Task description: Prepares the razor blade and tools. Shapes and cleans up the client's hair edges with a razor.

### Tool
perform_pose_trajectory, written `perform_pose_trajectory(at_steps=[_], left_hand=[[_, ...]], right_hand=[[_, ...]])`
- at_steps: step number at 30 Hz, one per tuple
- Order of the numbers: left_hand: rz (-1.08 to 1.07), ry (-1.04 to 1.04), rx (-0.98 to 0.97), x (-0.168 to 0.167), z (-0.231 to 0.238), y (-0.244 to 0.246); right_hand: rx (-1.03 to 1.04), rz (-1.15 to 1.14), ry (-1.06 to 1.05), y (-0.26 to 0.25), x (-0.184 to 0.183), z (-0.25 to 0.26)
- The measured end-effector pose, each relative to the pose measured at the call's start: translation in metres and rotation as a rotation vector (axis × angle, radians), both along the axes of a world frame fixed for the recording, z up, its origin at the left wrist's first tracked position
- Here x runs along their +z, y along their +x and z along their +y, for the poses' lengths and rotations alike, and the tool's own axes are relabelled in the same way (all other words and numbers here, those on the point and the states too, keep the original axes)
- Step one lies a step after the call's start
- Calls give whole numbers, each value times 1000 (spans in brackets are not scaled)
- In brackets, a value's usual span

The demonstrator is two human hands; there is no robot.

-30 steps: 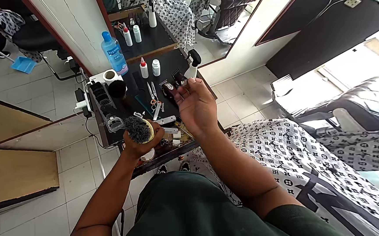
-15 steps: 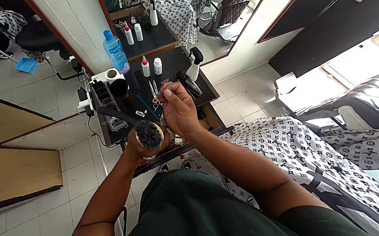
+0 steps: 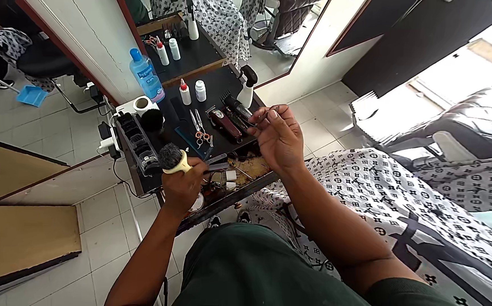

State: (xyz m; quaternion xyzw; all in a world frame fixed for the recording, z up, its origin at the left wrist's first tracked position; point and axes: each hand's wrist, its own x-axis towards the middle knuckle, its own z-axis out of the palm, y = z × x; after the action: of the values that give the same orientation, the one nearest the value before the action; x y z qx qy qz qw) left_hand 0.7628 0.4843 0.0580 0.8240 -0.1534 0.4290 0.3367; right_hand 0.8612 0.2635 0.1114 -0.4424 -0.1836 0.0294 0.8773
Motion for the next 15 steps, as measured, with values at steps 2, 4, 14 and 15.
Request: perform_pose_trajectory(at_steps=[2,4,14,15], left_hand=[[241,-254,-49,13,-8,-2],[537,-436,-102,29,-10,-1],[972,-444,-353,47,-15,23],[984,-414,-367,48,-16,24]], right_hand=[[2,-19,-15,-2,2,-9],[41,-62,4,-4,2,-17],[25,-569,-653,-17,29,-33],[37,-649,-801,-18,33,-32]])
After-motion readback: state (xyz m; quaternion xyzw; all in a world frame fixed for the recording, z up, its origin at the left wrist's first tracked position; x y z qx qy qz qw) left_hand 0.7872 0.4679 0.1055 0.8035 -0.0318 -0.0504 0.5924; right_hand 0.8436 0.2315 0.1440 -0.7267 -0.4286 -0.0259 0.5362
